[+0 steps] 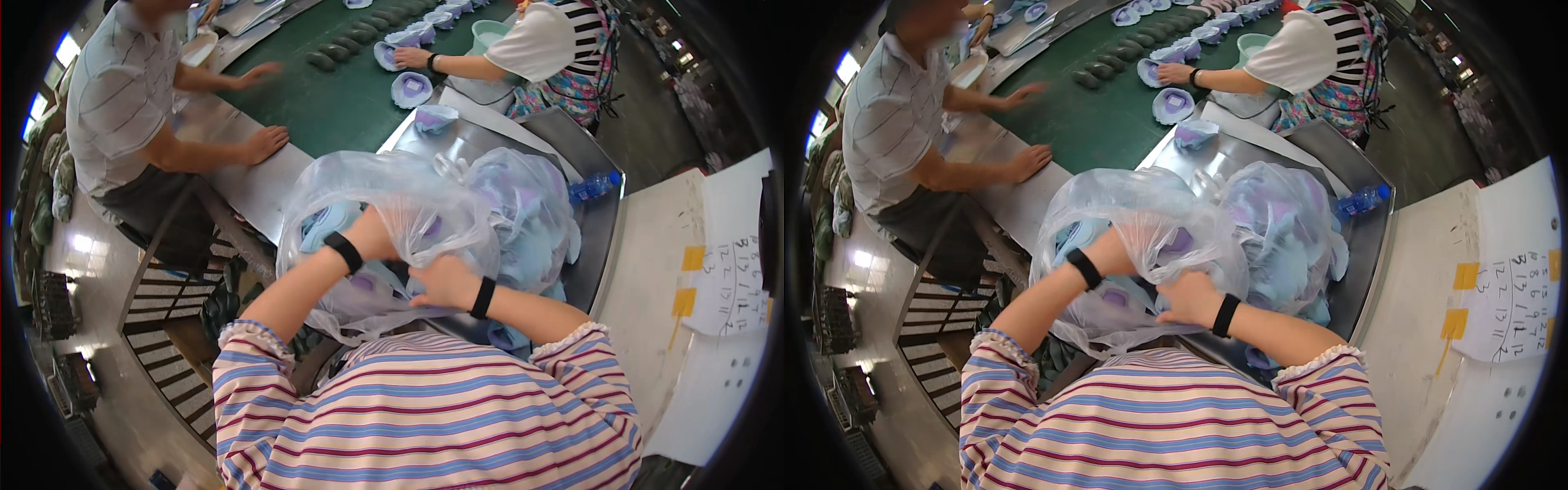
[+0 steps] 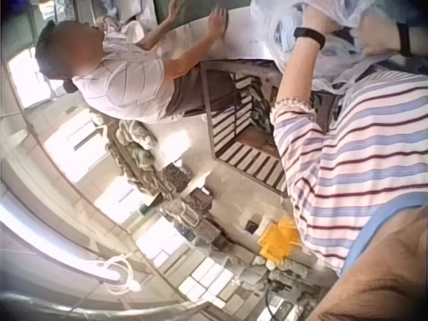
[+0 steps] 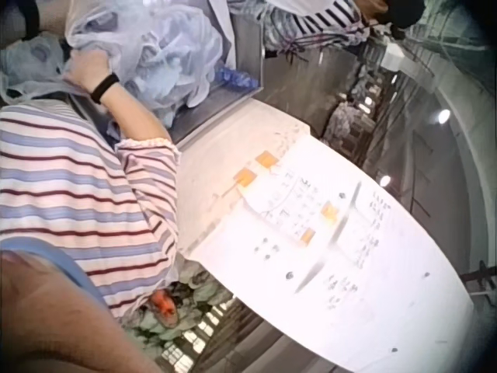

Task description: The person unpacks light blue slippers from a large sack and places them into clear plastic bags on a metal table. The person repeatedly picks up slippers and inserts them into bags while coworkers handle similar items nearby.

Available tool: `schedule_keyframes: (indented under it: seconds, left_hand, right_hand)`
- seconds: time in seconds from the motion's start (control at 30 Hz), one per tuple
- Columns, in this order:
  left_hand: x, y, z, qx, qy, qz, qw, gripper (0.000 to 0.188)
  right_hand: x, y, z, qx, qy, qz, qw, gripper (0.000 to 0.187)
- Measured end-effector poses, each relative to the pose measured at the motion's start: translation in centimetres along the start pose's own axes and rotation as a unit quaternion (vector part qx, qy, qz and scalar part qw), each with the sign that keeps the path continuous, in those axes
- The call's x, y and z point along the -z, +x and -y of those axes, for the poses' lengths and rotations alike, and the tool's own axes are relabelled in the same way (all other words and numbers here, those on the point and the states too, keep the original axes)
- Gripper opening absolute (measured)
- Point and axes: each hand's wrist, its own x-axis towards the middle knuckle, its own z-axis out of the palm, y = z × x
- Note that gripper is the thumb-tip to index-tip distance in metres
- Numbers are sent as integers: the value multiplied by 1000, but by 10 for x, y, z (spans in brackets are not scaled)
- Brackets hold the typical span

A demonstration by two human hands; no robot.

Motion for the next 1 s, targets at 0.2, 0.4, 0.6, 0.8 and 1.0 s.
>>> schedule_keyframes:
  seconds: [0.2,0.4,0.6,0.8,1.0]
  left_hand:
    - [-72,-1,35,58,148,2,987,52]
    - [-78,17,10,76,260,1,963,45]
    - [-60,12,-31,59,290,121,948,41]
    - [-118,3,-20,45,350,-5,936,88]
    - [-104,27,-47,126,312,279,899,73]
  right_hand:
    - [20,-16,-28,-1,130,-79,988,33]
    - [62,-60,-129,-78,333,-416,843,50]
    - [81,-60,-128,-255,114,-408,869,60]
    - [86,-65,-113,-236,198,-391,867,62]
    - [77,-51,-96,6,676,-395,622,52]
